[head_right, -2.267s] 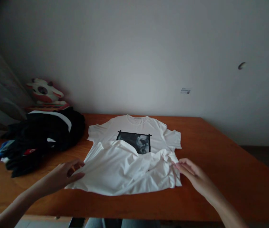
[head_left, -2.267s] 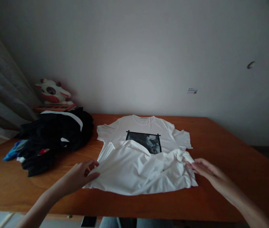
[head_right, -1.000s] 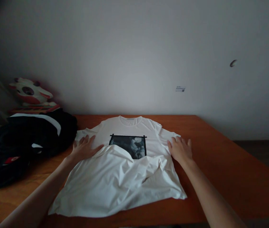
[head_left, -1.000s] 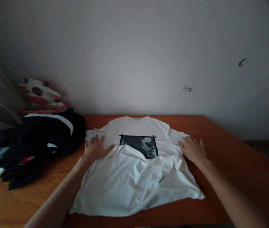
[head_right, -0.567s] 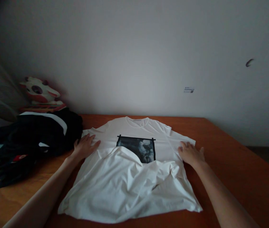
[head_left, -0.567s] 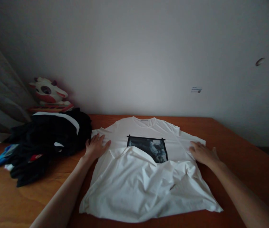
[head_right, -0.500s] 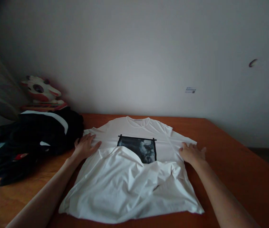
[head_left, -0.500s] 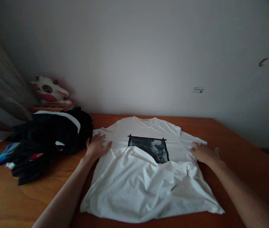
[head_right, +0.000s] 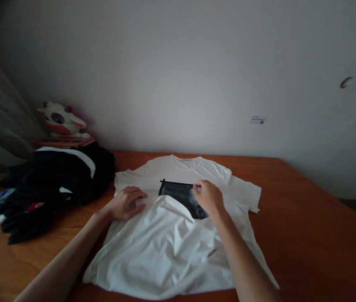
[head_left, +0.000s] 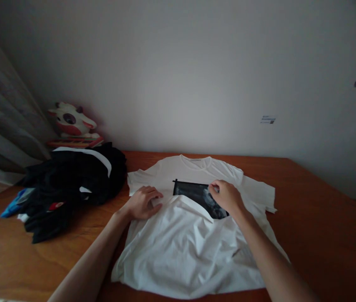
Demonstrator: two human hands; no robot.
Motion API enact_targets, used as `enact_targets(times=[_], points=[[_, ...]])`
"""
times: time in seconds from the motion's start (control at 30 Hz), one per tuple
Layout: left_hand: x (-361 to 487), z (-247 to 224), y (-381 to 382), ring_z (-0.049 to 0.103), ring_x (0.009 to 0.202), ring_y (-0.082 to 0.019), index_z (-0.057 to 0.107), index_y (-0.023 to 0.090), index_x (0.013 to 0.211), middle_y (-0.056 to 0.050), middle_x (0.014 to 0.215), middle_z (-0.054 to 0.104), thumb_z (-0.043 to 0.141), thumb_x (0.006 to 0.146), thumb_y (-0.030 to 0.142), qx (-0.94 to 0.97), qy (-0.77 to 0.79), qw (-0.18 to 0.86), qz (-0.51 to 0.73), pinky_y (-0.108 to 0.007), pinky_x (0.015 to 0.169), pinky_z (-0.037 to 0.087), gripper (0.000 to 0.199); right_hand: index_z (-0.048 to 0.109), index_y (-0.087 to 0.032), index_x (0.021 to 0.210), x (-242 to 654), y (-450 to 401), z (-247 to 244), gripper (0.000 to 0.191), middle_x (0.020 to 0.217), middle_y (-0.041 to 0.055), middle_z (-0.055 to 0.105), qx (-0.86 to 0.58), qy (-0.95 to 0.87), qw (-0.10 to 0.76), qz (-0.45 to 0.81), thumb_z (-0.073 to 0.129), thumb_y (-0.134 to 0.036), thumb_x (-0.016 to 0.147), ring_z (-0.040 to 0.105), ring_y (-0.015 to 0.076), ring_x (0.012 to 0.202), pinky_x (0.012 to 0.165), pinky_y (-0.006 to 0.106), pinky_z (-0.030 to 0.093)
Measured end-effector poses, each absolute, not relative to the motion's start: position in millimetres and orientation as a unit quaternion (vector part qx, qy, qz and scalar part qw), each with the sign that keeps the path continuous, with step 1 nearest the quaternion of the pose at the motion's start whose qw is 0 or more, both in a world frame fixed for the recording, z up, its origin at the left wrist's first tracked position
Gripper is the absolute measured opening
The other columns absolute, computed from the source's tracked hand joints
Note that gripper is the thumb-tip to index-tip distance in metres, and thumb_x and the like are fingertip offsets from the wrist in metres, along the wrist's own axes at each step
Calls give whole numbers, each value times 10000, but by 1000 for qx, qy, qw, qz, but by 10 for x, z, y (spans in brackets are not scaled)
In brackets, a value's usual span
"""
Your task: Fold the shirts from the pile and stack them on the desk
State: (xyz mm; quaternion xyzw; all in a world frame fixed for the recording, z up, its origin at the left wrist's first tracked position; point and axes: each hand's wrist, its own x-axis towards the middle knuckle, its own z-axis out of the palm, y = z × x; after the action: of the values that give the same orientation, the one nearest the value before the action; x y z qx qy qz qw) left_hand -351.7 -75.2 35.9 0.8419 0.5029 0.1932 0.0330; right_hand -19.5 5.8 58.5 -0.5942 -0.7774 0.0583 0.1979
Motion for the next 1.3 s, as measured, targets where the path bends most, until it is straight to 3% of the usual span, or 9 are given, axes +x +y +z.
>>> enact_targets(times=[0.13,0.3,0.43,0.53,0.63,0.8,0.93,1.2,1.3], points=[[-3494,376,-778,677,775,-224,751,183,930,-90,859,738,557,800,218,844,488,64,210,-348,773,512,236,709,-235,904,-241,19,462,220,905,65,783,-607,-749,257,72,507,-317,932,718,236,879,697,286,427],[-3483,399,-831,587,558,-148,734,171,751,-47,680,689,546,812,259,816,462,244,248,-259,554,449,217,693,-221,916,-184,8,229,263,834,75,763,-593,-740,304,90,473,-364,941,708,232,807,687,290,445],[-3504,324,-744,690,960,-232,735,169,1041,-108,1035,754,468,959,396,770,534,149,316,-334,859,535,360,689,-200,963,-129,48,42,249,936,102,760,-535,-770,341,64,489,-344,925,697,252,895,817,340,500],[-3583,172,-652,561,1309,-289,636,168,1297,-153,1395,632,431,984,476,729,612,30,305,-448,1128,411,484,681,-169,1102,-103,103,-97,297,1096,139,747,-506,-786,354,20,519,-338,918,683,279,1017,929,399,507],[-3670,31,-637,439,1439,-343,510,151,1452,-199,1556,477,435,970,549,666,719,-16,197,-547,1187,311,630,646,-140,1239,-90,130,-210,400,1271,184,692,-514,-798,314,5,534,-373,933,643,303,1177,1020,447,480],[-3653,54,-720,352,1476,-435,476,152,1495,-249,1611,367,492,899,687,614,784,-50,78,-683,1163,224,801,580,-178,1383,-101,55,-220,593,1542,201,486,-556,-808,196,15,505,-580,954,436,343,1437,1151,601,318],[-3574,181,-753,381,1471,-391,508,195,1481,-187,1630,366,521,892,683,696,709,-70,84,-567,1198,260,765,483,-173,1486,-122,-20,-126,807,1621,203,365,-574,-807,134,37,500,-728,900,338,352,1497,1179,638,232],[-3613,194,-804,363,1460,-483,509,182,1481,-243,1591,406,615,767,790,686,724,-27,63,-705,1161,248,944,374,-195,1565,-94,-67,-69,832,1673,209,242,-577,-812,71,43,503,-688,909,217,391,1541,1168,698,175],[-3614,206,-761,413,1445,-436,542,160,1440,-227,1578,435,588,842,715,724,675,-31,136,-661,1193,257,817,364,-200,1573,-76,-67,-29,878,1679,203,226,-575,-814,68,49,541,-705,877,216,389,1541,1180,683,172]])
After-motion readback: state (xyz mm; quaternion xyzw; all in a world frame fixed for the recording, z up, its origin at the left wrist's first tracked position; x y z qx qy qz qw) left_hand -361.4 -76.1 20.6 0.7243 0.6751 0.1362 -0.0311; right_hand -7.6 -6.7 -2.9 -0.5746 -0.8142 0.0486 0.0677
